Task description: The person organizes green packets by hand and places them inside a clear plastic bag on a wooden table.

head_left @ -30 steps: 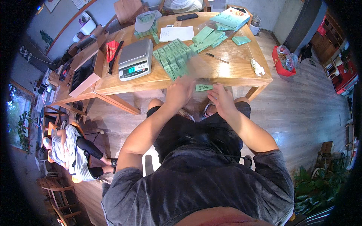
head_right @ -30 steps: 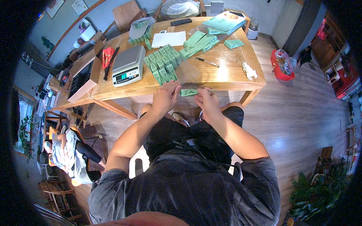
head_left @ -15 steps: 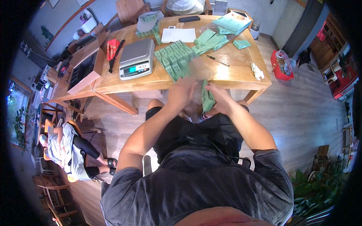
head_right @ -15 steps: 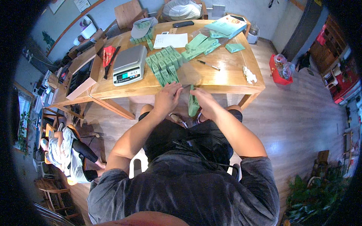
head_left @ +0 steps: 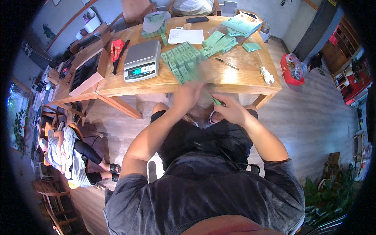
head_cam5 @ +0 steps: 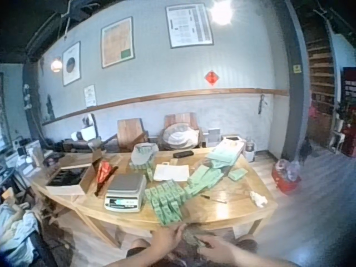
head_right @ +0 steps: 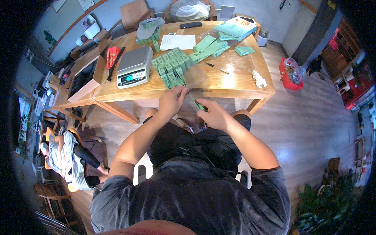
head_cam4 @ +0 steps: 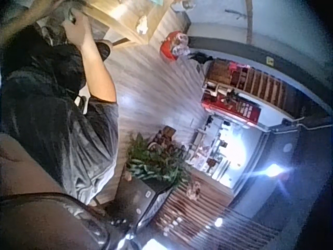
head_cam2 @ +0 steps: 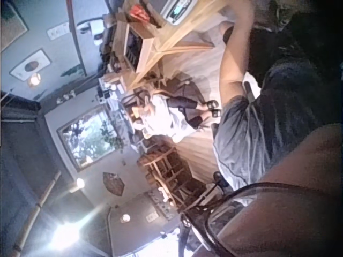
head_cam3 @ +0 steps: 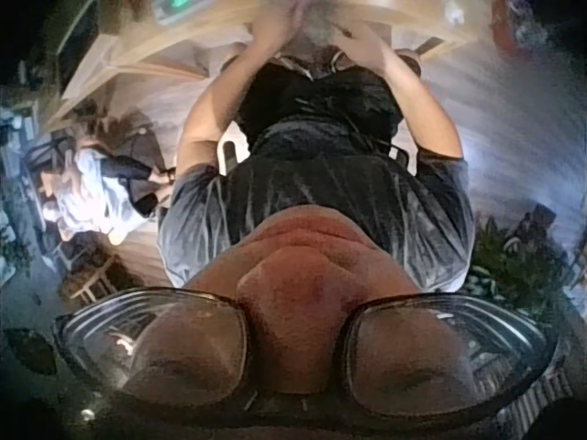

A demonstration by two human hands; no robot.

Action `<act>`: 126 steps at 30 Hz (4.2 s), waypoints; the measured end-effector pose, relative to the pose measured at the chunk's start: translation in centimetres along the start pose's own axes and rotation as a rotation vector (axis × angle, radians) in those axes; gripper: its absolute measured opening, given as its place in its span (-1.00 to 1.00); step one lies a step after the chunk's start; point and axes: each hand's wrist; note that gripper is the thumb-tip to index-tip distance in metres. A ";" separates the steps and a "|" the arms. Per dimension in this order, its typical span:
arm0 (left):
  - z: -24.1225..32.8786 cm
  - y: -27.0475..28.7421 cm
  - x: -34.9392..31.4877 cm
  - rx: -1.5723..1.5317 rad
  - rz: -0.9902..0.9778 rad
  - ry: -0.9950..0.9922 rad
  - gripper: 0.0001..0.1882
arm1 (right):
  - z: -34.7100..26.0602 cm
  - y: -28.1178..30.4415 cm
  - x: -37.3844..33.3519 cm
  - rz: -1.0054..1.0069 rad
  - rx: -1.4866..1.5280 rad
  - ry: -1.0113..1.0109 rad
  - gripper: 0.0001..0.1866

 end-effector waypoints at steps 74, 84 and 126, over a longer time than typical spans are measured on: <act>-0.1 -0.5 -0.8 -0.041 0.059 -0.140 -0.74 | 2.4 -2.8 9.6 0.336 -0.851 0.016 -0.29; -0.1 -0.9 -0.8 -0.018 0.105 -0.178 -0.77 | 3.7 -2.6 10.9 0.226 0.121 -0.157 -0.40; -6.8 0.9 5.8 0.258 -0.443 -0.306 -0.50 | 7.7 21.4 17.9 0.786 -0.994 -0.144 -0.48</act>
Point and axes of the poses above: each hand's wrist, its own x-axis towards the middle knuckle, its own y-axis out of the back of the hand, z = x × y, and after that the axes turned 7 degrees about -y, right-handed
